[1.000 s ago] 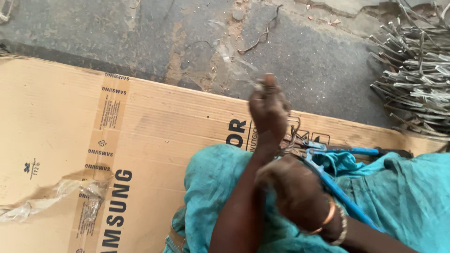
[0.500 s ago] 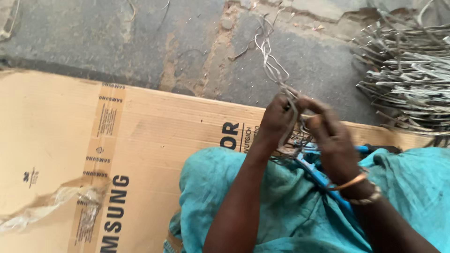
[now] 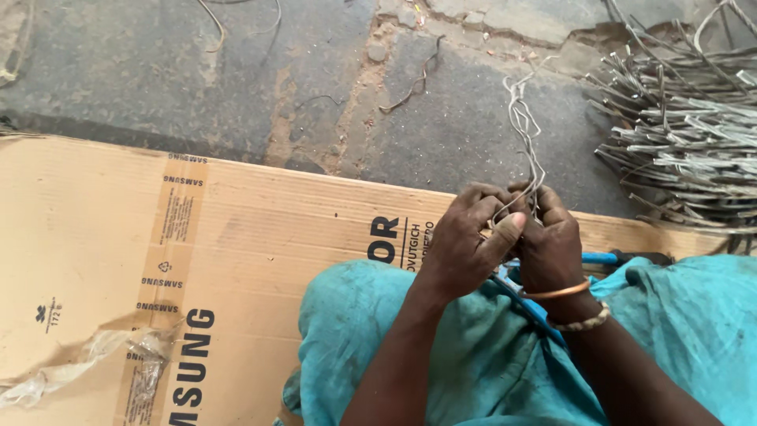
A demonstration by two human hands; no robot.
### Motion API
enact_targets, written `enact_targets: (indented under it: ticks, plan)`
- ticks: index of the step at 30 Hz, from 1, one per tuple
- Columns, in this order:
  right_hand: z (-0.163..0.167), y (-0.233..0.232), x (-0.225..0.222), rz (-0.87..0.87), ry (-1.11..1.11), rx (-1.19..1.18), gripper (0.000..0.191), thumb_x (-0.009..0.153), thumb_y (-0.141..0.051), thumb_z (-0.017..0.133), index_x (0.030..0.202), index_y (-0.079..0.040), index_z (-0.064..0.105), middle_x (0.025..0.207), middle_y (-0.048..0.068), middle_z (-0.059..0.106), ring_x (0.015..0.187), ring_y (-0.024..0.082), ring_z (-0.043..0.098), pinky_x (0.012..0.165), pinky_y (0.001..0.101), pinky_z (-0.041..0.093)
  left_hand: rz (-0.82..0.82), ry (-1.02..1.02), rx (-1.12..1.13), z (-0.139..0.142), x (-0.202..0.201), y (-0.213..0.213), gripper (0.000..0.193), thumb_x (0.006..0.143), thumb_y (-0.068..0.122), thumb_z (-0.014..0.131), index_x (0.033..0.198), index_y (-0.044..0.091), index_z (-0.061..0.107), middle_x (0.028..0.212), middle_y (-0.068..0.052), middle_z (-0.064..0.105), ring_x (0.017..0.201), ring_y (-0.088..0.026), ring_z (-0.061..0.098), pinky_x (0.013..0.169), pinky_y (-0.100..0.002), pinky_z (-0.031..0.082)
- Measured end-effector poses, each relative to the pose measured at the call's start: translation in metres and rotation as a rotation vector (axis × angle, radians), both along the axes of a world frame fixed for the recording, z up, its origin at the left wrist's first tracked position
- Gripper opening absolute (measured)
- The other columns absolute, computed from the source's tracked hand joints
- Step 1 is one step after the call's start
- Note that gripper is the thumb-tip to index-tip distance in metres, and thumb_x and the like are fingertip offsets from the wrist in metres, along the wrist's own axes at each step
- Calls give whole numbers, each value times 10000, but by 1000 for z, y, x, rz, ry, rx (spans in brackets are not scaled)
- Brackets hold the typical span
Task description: The person sits on the floor with a cardboard sheet on their lap and twists scrap wire pieces together by hand, folding and winding several strands into a twisted bundle. A pair of pliers rests on their lap while they work, and finished twisted wires are set aside near a large pile of wire.
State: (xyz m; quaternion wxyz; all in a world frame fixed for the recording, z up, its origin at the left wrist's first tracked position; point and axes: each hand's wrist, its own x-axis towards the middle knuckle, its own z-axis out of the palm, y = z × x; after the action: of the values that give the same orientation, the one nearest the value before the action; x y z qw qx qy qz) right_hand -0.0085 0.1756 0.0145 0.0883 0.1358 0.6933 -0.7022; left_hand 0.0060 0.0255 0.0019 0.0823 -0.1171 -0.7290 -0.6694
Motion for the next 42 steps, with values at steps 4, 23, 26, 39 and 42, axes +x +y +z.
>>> enact_targets:
  ticks: [4,23,26,39,42]
  plan:
    - [-7,2,-6,-96,-97,-308,255,1064,-261,608,1198,-49,561,821,1,606,587,41,494,473,197,388,-44,-113,260,-4,5,3,300,1037,278,570,950,21,697,1265,-118,648,1096,-202,664,901,-341,586]
    - [5,-19,24,254,381,294,311,1027,-134,687,1307,-4,646,891,31,659,745,55,558,623,211,467,23,-571,576,-41,-41,8,405,1003,417,651,917,35,546,791,-38,614,694,-110,627,569,-304,555]
    - [-4,-8,2,93,241,136,266,1033,-144,678,1267,-20,659,844,20,659,653,57,545,547,219,442,-158,-552,520,-40,-40,8,428,996,459,637,944,40,566,817,-45,638,745,-131,649,614,-314,577]
    - [12,39,-9,271,120,180,240,1025,-112,632,1240,-7,613,895,54,709,808,103,656,740,256,554,-299,-370,-338,-55,-15,10,371,1024,383,535,1023,79,748,909,-145,755,863,-333,720,777,-449,535]
    - [8,35,-7,262,150,197,280,1026,-105,628,1292,-21,613,889,47,678,815,96,636,741,251,539,-358,-461,-174,-52,-14,5,396,1058,391,520,998,77,753,863,-124,771,818,-304,748,765,-428,564]
